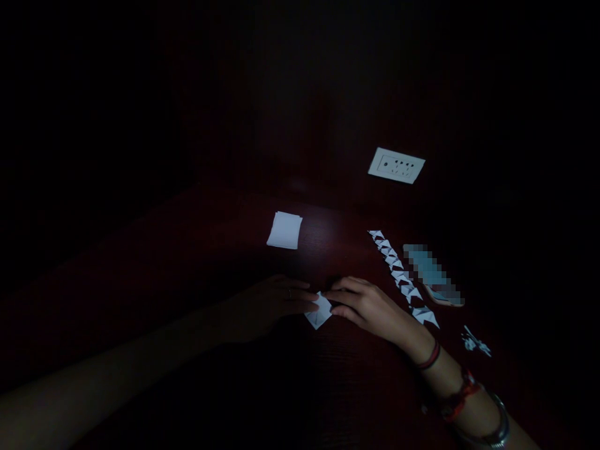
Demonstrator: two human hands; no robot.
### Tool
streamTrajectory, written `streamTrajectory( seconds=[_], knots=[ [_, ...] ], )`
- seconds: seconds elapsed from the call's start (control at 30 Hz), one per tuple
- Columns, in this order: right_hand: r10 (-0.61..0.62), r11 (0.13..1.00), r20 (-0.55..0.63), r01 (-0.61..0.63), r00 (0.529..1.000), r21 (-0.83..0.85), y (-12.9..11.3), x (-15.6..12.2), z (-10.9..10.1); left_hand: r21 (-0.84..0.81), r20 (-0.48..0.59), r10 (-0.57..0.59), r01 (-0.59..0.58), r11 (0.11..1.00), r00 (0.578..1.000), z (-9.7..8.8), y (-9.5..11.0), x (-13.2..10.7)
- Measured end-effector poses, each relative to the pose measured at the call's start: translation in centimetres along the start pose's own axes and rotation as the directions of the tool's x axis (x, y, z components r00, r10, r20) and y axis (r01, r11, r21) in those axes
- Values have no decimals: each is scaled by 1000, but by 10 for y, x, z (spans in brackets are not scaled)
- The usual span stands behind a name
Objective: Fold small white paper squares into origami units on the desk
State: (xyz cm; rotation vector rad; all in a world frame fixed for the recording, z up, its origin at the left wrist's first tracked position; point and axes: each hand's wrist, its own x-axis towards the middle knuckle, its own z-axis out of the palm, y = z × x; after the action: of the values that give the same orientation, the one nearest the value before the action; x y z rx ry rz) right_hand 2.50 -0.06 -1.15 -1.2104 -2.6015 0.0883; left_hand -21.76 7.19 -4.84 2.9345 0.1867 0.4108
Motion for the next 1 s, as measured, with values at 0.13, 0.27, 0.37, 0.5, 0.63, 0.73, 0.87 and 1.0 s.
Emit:
streamTrajectory(
  seconds=[0.13,0.27,0.37,0.5,0.63,0.73,0.87,1.0],
  knots=[
    [-10,1000,-16,10,1000,21,-1,0,-1,11,-23,32,-32,999,999,4,-3,-1],
    [-64,994,2,64,998,91,-9,0,-4,-2,-54,49,-49,999,997,6,-5,-2],
    [-78,991,41,73,996,114,-13,0,-4,-23,-78,36,-38,999,996,5,-4,-1],
    [-53,993,66,45,996,113,-15,0,-2,-41,-99,36,-40,998,994,6,-3,-1],
    [-16,994,82,7,996,113,-16,-1,-2,-40,-82,20,-23,999,996,6,-2,-1],
    [3,993,106,-16,994,116,-16,-1,-3,-23,-63,8,-10,1000,998,2,1,0],
    [0,993,113,-13,994,115,-18,0,-5,7,-26,-7,7,1000,1000,-4,5,1],
    [-32,996,117,22,993,87,-21,2,-10,41,-44,-32,34,999,999,0,4,0]
  ],
)
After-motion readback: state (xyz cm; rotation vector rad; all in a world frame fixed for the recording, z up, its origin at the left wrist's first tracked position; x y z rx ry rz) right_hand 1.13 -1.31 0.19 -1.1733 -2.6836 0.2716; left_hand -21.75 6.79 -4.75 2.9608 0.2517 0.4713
